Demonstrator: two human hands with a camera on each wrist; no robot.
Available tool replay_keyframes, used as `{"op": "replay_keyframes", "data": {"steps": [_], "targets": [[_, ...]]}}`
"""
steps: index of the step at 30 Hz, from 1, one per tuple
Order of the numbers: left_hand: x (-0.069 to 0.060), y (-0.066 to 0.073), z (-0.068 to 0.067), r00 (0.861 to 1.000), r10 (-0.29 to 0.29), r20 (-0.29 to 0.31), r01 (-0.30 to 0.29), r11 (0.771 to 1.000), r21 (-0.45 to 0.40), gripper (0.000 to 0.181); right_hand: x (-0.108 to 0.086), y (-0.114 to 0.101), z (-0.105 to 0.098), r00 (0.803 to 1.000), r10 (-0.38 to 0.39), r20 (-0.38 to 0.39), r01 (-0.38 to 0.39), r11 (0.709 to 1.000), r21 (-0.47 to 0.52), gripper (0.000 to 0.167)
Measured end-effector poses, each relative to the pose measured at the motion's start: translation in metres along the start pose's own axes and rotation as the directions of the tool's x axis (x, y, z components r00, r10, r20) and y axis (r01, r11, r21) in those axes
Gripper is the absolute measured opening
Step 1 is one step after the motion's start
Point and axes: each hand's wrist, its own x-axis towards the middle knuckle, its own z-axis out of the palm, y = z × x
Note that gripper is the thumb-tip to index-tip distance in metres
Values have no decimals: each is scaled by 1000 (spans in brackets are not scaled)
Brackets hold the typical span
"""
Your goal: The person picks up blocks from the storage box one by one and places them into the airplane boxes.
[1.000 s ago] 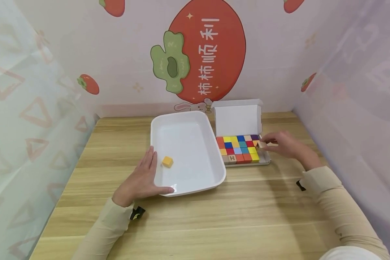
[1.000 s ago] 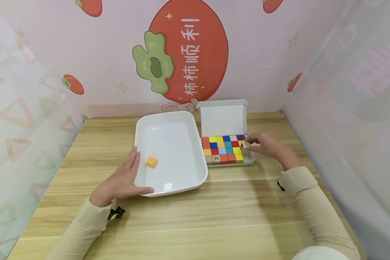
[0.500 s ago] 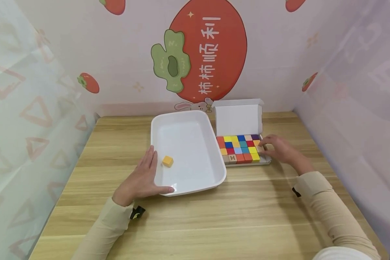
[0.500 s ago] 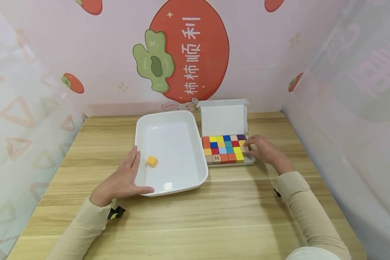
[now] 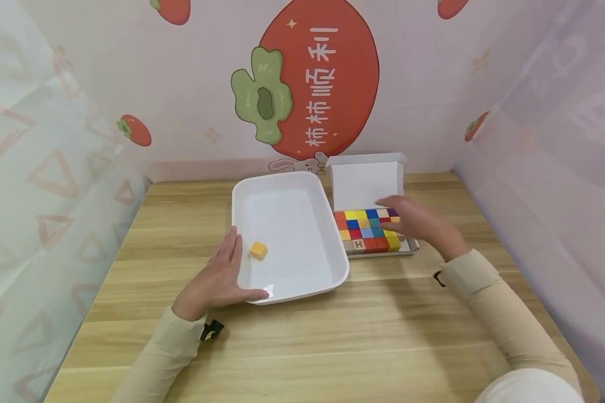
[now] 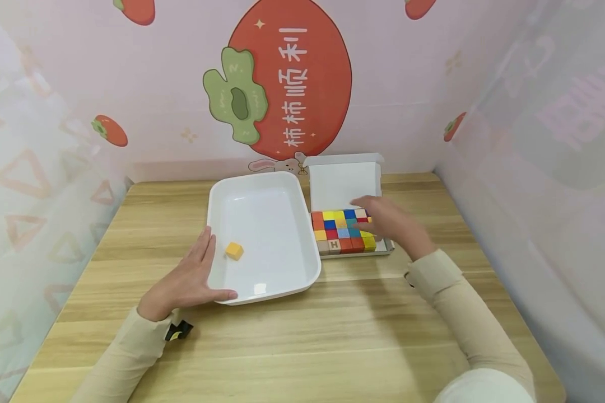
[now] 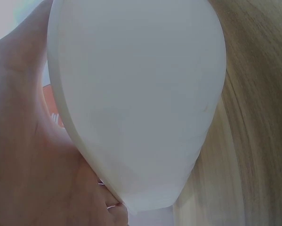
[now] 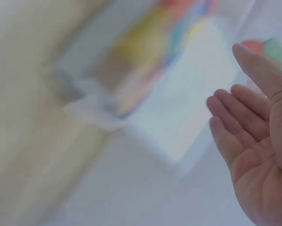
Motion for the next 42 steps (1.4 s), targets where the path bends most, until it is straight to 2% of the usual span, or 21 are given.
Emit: {"op": "replay_keyframes", "data": {"steps": [3, 5, 9, 14, 19, 23, 30, 34, 38, 42], "targets": [[-1, -1, 0, 1000, -2, -4, 2, 1000, 4, 149, 18, -39, -8, 996, -89, 31, 89, 996, 11, 68], [-1, -1, 0, 1000, 0, -7, 0, 1000, 5, 149, 31, -65, -8, 986, -161, 46, 160, 987, 26, 69], [0, -1, 1, 1000, 8, -10, -8, 1000, 10, 150, 58, -112, -1, 948, -306, 90, 306, 952, 16, 67], [-2, -1, -1, 1000, 1, -8, -1, 1000, 0, 149, 91, -163, 17, 903, -394, 170, 401, 916, -4, 65], [-3, -1, -2, 1000, 6, -14, -6, 1000, -7, 148, 115, -198, 38, 857, -470, 211, 479, 878, 9, 62], [-3, -1, -1, 1000, 23, -18, -23, 1000, -5, 149, 127, -213, 53, 832, -498, 244, 514, 858, 0, 59], [-2, -1, -1, 1000, 26, -16, -26, 1000, 3, 148, 139, -223, 77, 819, -472, 326, 505, 863, -20, 52], [-2, -2, -1, 999, 31, -21, -31, 999, 9, 147, 143, -224, 88, 792, -515, 326, 558, 828, -48, 39], [-2, -2, 0, 999, 27, -24, -27, 1000, 11, 147, 144, -223, 90, 768, -561, 310, 604, 794, -60, 24], [-2, -1, 0, 1000, 21, -19, -20, 1000, 12, 147, 140, -220, 81, 773, -556, 305, 597, 800, -56, 23]]}}
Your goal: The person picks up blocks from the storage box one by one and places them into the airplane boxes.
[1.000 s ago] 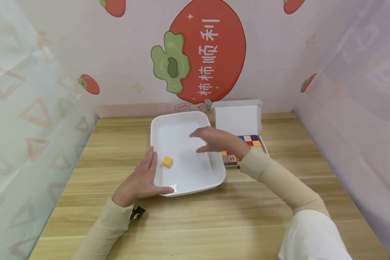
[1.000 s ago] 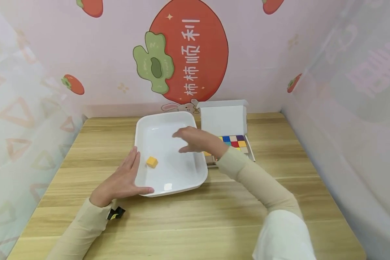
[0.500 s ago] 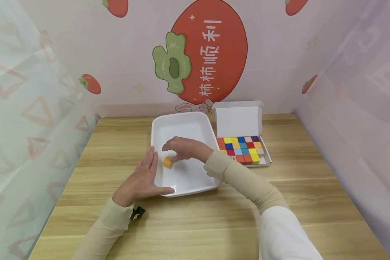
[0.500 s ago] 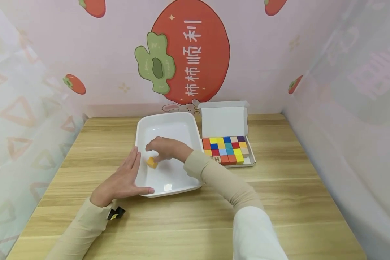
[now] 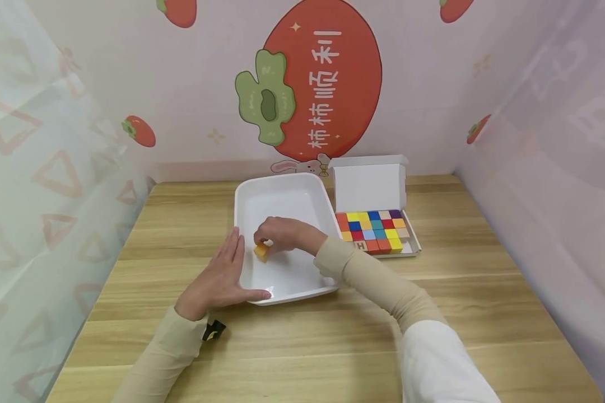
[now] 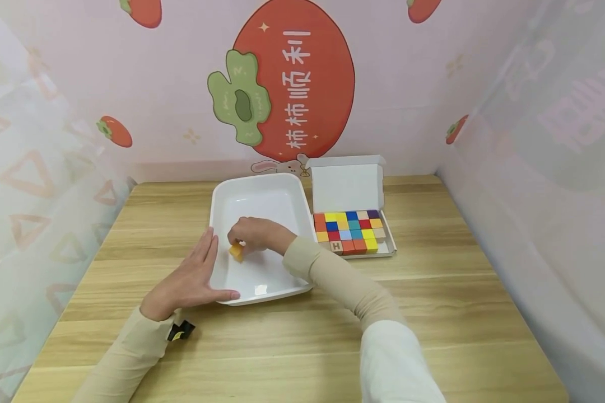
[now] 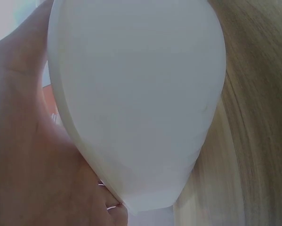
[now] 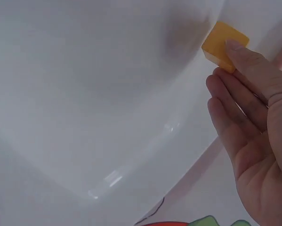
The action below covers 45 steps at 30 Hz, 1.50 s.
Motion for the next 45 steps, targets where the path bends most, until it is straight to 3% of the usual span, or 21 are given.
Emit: {"op": "replay_keyframes", "data": {"steps": [7, 12, 17, 22, 26, 34, 38, 45], "targets": [[1, 1, 1, 1000, -15, 5, 15, 1000, 0, 148, -35, 7, -24, 999, 20, -28, -20, 999, 28, 25], [1, 1, 1, 1000, -14, 3, 14, 1000, -2, 149, -73, 14, -40, 996, 39, -81, -36, 999, 40, 25], [0, 1, 0, 1000, -15, 1, 15, 1000, -5, 149, -117, 25, -49, 980, 125, -158, -107, 988, 113, 33], [0, 1, -1, 1000, -9, 2, 9, 1000, -10, 149, -167, 40, -50, 941, 248, -231, -210, 961, 177, 35], [0, 1, 0, 1000, -11, 5, 11, 1000, -8, 149, -209, 58, -40, 896, 344, -280, -302, 935, 185, 32], [0, 0, 0, 1000, -14, 9, 14, 1000, -8, 149, -283, 92, -9, 792, 552, -259, -492, 830, 263, 30], [0, 0, 0, 1000, -12, 6, 12, 1000, -9, 149, -310, 103, 6, 757, 603, -253, -527, 792, 308, 26], [1, 0, 1, 1000, -1, 8, 1, 1000, -11, 148, -329, 113, 34, 725, 648, -235, -576, 757, 310, 27]]}}
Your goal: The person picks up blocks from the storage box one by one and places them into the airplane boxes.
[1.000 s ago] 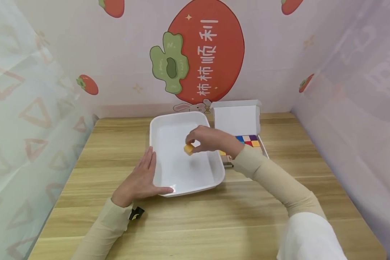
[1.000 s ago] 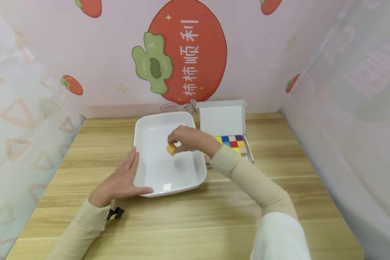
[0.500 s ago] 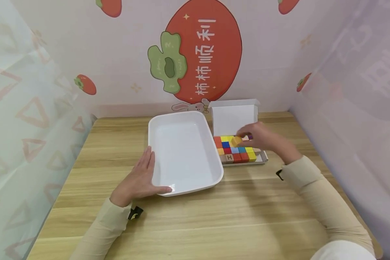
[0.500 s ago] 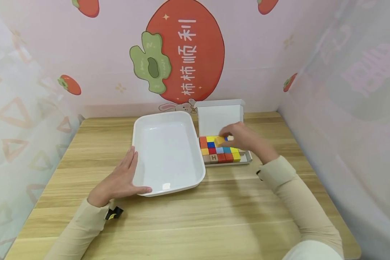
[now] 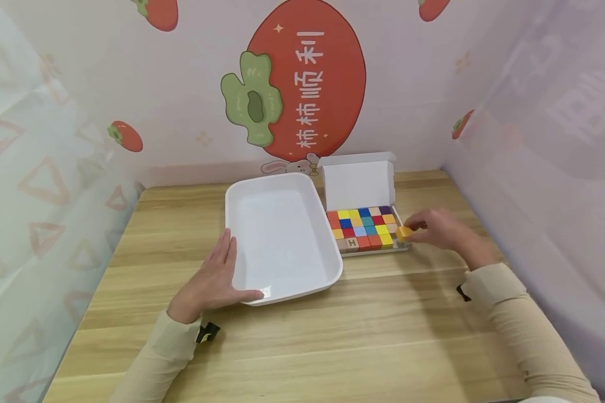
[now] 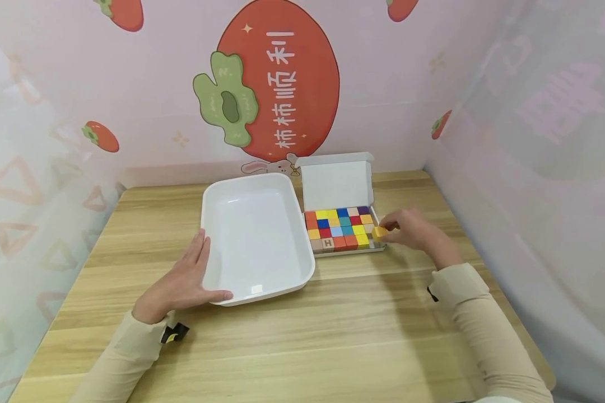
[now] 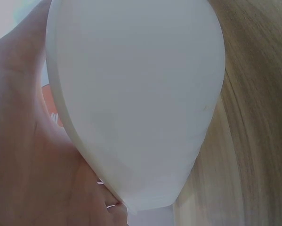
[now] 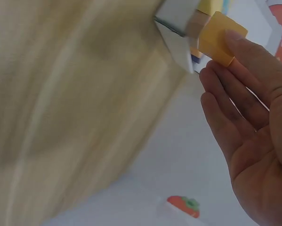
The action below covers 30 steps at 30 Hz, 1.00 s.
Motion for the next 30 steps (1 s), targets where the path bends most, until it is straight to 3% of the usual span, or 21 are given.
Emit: {"op": "replay_keyframes", "data": {"steps": [6, 13, 22, 30], "targets": [[0, -1, 2, 1000, -3, 1, 3, 1000, -2, 148, 4, 2, 17, 1000, -7, -10, 6, 1000, -29, 39], [2, 0, 3, 1000, 8, 0, -8, 1000, 4, 149, 4, 7, 31, 992, -92, -86, 86, 993, -75, 35], [0, -1, 2, 1000, 1, -4, -1, 1000, -1, 148, 3, 6, 41, 991, -33, -126, 28, 999, -41, 39], [-3, 0, -3, 1000, 0, -1, 0, 1000, -30, 149, -3, 0, 35, 997, 31, -77, -33, 999, -20, 83]]}}
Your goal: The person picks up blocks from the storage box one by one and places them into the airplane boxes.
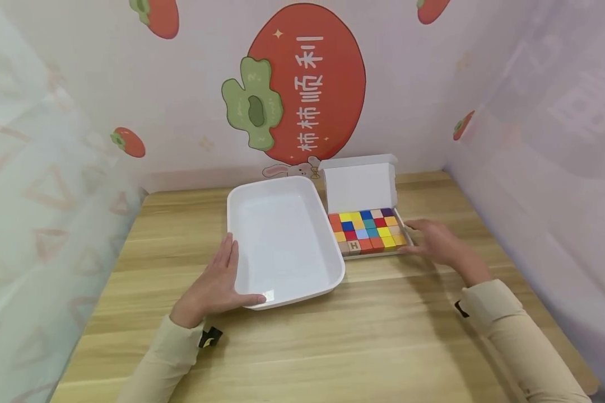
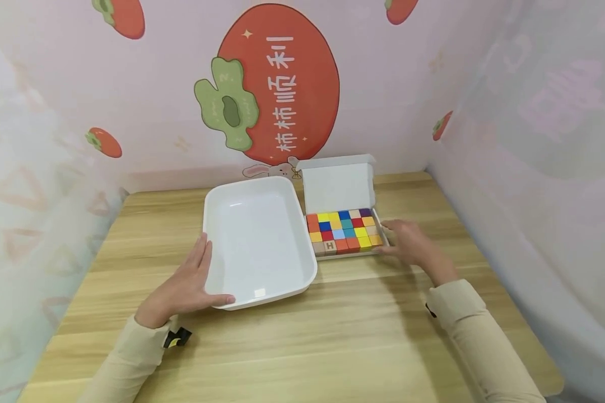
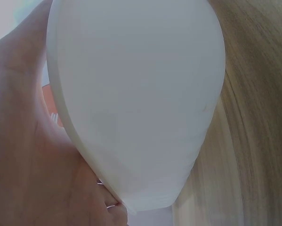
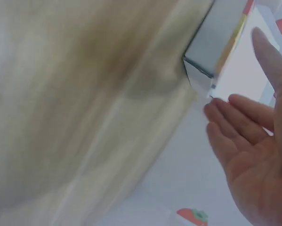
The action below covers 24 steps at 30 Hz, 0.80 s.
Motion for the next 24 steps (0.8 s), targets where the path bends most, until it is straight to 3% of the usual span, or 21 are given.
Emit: {"op": "replay_keyframes", "data": {"steps": [5, 12, 16, 24], "targets": [[-2, 0, -1, 1000, -9, -10, 10, 1000, 12, 149, -2, 1, 16, 999, 22, 30, -23, 999, 46, 86], [0, -1, 2, 1000, -4, 4, 4, 1000, 18, 149, -1, 4, 33, 995, 76, -67, -68, 991, 114, 84], [0, -2, 3, 1000, 4, -6, -4, 1000, 20, 148, 0, 2, 33, 992, 102, -79, -93, 989, 118, 87], [1, -1, 4, 1000, 19, -12, -18, 1000, 19, 148, 4, 4, 22, 991, 134, -15, -130, 983, 131, 88]]}}
